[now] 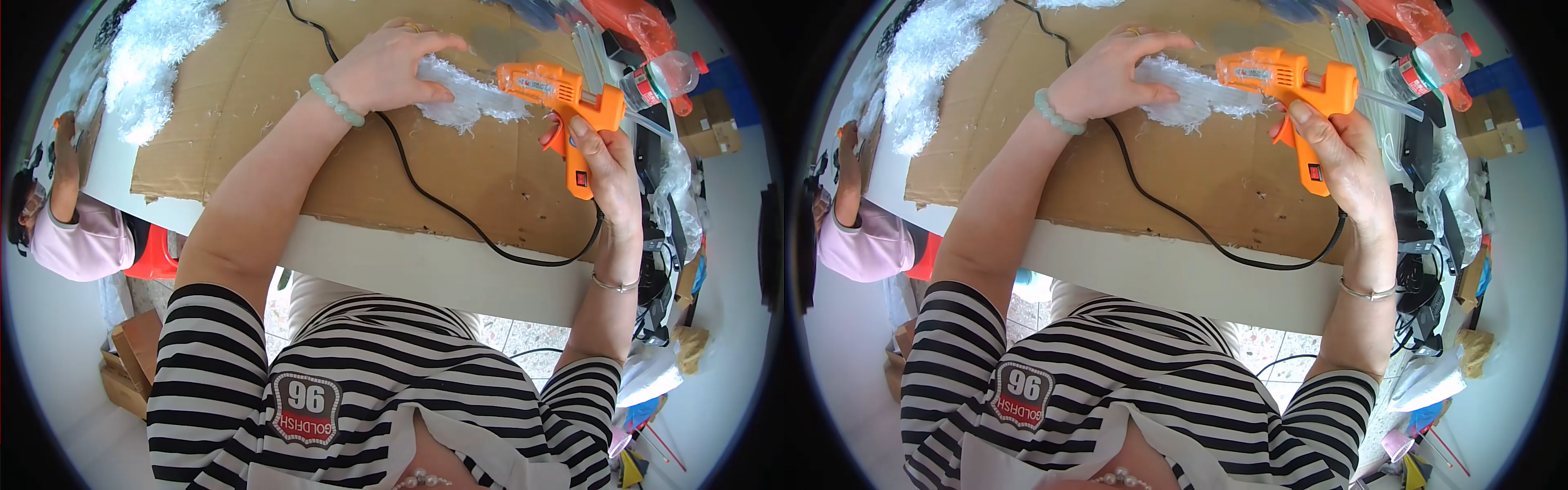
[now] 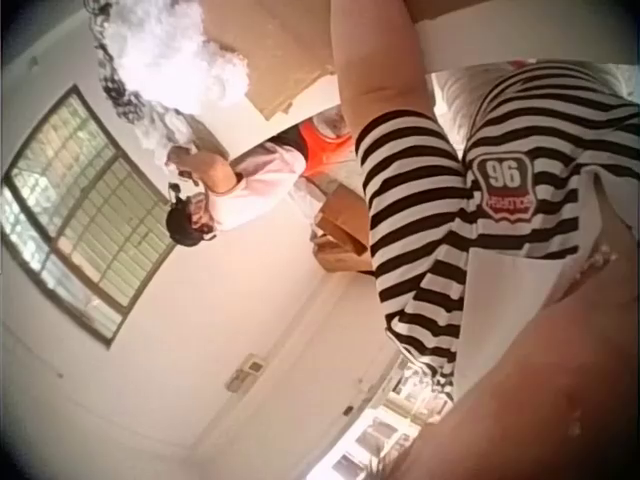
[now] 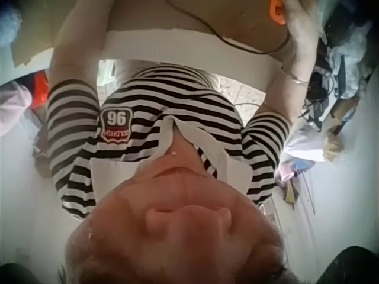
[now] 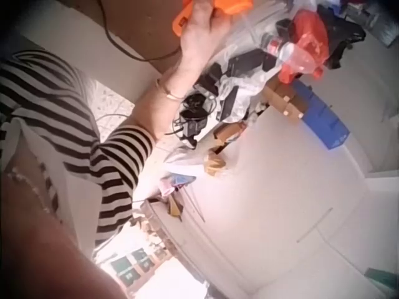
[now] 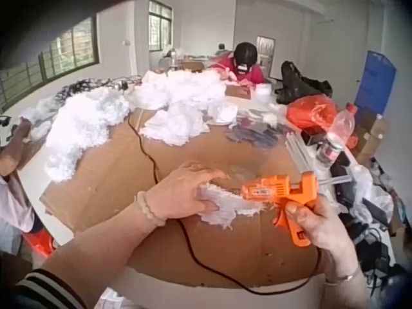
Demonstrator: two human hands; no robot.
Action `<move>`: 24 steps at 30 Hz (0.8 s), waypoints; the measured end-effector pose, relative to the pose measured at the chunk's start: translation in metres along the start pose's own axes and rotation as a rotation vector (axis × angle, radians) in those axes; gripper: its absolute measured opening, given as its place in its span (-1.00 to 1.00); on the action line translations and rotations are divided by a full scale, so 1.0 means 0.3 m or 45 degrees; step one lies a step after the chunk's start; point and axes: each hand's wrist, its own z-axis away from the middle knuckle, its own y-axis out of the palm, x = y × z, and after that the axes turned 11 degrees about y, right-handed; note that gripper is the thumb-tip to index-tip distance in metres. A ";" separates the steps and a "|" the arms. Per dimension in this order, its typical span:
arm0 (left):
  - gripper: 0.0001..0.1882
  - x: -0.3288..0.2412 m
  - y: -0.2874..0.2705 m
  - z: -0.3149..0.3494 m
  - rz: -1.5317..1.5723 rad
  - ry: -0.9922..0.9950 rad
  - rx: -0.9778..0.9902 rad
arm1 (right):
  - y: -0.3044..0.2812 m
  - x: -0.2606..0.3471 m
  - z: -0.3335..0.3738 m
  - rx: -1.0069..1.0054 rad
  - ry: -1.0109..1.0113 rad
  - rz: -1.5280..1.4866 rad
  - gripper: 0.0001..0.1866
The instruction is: Apply hot glue to pieces of white polyester fiber and press them onto a base material for assembly.
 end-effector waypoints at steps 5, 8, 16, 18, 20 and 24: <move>-0.43 0.010 0.019 0.002 0.024 0.004 0.062 | 0.022 -0.016 -0.010 -0.055 -0.116 -0.264 -0.60; -0.45 0.022 0.028 0.003 0.017 -0.013 0.080 | 0.082 -0.016 -0.017 0.000 -0.082 -0.408 -0.63; -0.46 0.023 0.023 0.003 0.063 -0.164 0.157 | 0.201 0.014 -0.038 -0.025 -0.186 -0.666 -0.72; -0.49 0.025 0.035 0.009 -0.042 -0.029 0.046 | 0.219 0.024 -0.044 -0.028 -0.182 -0.661 -0.73; -0.49 0.025 0.042 0.005 -0.081 -0.028 0.043 | 0.230 0.026 -0.045 -0.038 -0.178 -0.655 -0.73; -0.43 0.029 0.039 -0.007 -0.128 -0.141 0.162 | 0.248 0.023 -0.044 -0.046 -0.109 -0.682 -0.73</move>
